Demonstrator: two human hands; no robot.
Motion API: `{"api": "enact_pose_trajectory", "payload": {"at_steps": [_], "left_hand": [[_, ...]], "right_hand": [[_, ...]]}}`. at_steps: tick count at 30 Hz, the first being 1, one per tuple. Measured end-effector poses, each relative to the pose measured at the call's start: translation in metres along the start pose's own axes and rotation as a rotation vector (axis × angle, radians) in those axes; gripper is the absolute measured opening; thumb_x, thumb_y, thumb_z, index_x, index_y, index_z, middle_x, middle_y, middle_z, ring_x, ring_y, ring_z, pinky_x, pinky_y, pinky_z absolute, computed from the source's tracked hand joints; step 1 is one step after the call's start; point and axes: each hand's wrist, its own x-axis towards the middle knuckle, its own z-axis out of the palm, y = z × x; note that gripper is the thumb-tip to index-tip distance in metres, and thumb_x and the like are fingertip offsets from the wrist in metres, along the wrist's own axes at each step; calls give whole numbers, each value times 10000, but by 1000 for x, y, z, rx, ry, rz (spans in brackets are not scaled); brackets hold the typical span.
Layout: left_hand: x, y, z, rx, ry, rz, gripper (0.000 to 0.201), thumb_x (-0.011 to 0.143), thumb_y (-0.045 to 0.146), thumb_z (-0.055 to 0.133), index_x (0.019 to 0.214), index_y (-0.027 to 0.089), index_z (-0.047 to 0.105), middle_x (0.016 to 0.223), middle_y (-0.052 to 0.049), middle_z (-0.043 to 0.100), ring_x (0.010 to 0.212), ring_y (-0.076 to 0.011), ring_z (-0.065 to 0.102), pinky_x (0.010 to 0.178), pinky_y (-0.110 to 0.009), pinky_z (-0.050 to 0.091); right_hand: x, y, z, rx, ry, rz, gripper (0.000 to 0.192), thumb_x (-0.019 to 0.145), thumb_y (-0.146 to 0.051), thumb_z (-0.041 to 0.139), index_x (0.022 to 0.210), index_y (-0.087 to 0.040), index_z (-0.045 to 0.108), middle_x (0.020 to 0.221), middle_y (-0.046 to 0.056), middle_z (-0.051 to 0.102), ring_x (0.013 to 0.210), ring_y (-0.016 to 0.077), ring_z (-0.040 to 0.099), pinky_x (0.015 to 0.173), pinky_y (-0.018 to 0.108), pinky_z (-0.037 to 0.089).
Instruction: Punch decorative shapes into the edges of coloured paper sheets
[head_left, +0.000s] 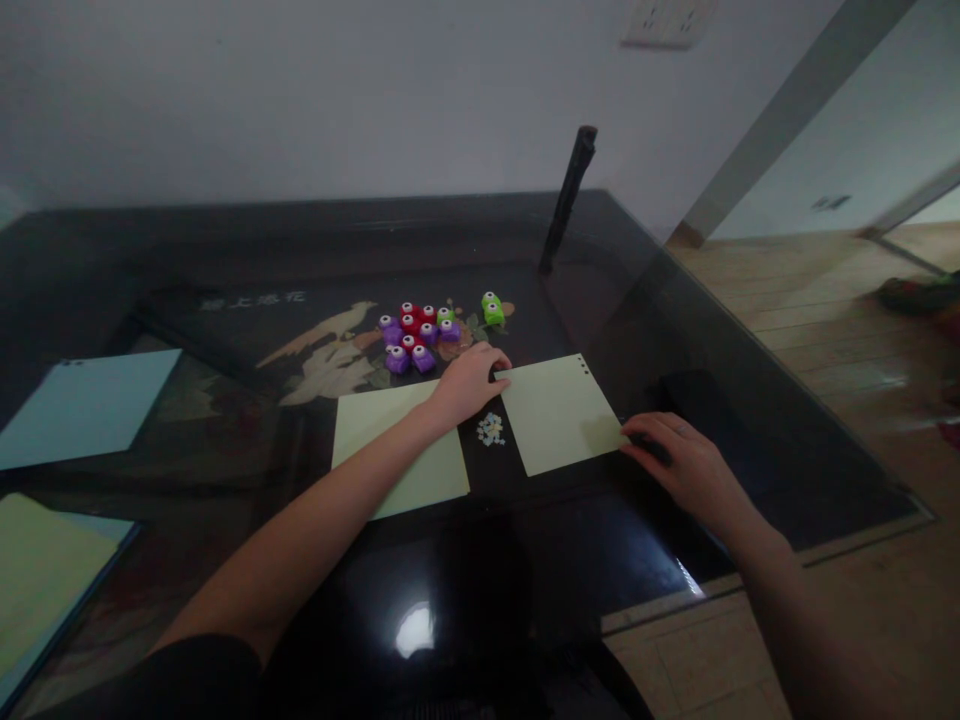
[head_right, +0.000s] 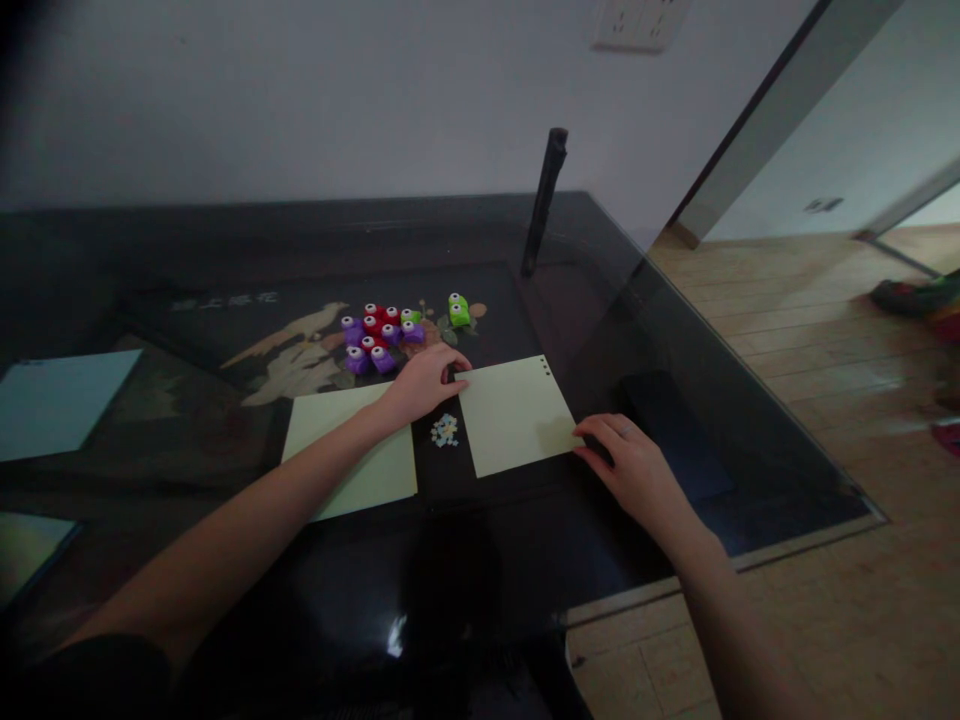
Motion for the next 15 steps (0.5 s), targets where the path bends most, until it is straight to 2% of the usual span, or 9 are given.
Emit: {"api": "enact_pose_trajectory", "payload": {"at_steps": [15], "left_hand": [[0, 0, 1, 27, -14, 2, 119, 814, 196, 606, 931, 186, 623, 950, -44, 591, 857, -201, 586, 727, -321, 477]], "right_hand": [[-6, -5, 4, 35, 69, 1, 115, 866, -267, 553, 942, -215, 622, 974, 97, 648, 927, 249, 627, 838, 433, 523]]}}
